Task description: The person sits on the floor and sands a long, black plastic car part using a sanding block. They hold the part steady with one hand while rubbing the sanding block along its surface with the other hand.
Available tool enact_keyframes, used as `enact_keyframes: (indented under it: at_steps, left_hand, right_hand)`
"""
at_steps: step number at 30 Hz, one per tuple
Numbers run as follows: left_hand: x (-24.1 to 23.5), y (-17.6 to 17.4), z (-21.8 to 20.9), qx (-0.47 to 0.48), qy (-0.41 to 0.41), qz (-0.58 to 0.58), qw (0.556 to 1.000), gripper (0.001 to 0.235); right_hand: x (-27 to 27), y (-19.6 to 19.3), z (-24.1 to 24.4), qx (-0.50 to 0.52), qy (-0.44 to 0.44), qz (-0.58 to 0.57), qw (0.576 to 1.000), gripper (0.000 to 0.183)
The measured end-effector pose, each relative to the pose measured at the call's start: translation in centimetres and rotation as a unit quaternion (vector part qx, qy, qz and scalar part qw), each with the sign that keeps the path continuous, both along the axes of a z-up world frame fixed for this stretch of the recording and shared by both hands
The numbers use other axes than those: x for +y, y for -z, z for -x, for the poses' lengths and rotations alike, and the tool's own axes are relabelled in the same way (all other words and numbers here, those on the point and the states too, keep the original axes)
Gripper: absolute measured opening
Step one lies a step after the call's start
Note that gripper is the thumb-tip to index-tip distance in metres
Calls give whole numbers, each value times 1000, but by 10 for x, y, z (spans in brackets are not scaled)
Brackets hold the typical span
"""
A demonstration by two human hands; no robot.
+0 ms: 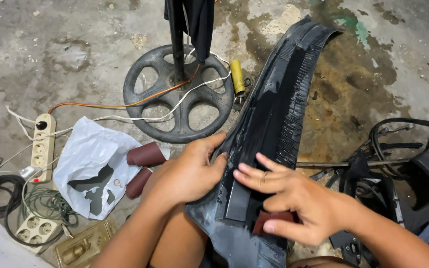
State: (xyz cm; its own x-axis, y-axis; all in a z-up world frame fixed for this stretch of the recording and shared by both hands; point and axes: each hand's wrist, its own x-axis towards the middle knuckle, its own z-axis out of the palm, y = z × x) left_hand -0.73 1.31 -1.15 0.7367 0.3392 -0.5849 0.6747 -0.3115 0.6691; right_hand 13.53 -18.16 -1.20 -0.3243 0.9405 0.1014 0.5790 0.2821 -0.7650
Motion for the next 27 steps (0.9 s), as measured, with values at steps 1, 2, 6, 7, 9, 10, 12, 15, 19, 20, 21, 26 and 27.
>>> enact_keyframes:
  at_steps: [1,2,6,7,9,10,12,15,19,20,21,26,27]
  left_hand:
    - [0,5,0,0,-1,0,1000,65]
    - [0,11,1,-27,3,-4,1000,64]
    - [0,39,1,-100,0,-13,995,64]
    - [1,25,0,-100,-1,-14,995,64]
    - [0,-5,-2,48,-6,-1,999,68]
    - [5,18,-2,46,-5,-6,999,68]
    - [13,65,-4,-297,32,125,946,45]
    - [2,41,-9,-187,-14,96,978,57]
    - [19,94,-20,-129,3,34,991,55]
    - [19,109,-21,-70,6,-9,997,52]
    - [19,124,-22,-12,10,-55,998,49]
    - [24,262,-34,71,11,-81,994,64]
    - [21,278,-35,85,-10,-64,994,69]
  right_hand:
    - [0,-2,3,0,-1,0,1000,50]
    - [0,-4,6,9,-6,7,1000,52]
    - [-2,-11,15,47,-58,26,997,53]
    - [-5,-11,9,47,-59,25,997,53]
    - [-13,-12,-1,125,-58,34,990,44]
    - [-18,-2,-18,123,-57,29,990,44]
    - [-34,18,-50,166,136,-27,976,51]
    - [-51,65,-99,297,330,14,896,51]
    - [-72,133,-119,227,471,60,850,33]
    - [-81,164,-127,186,508,121,832,32]
    - [-89,196,-135,145,542,182,808,35]
    - [-116,246,-106,229,587,314,710,33]
    - [-121,254,-100,221,592,334,699,31]
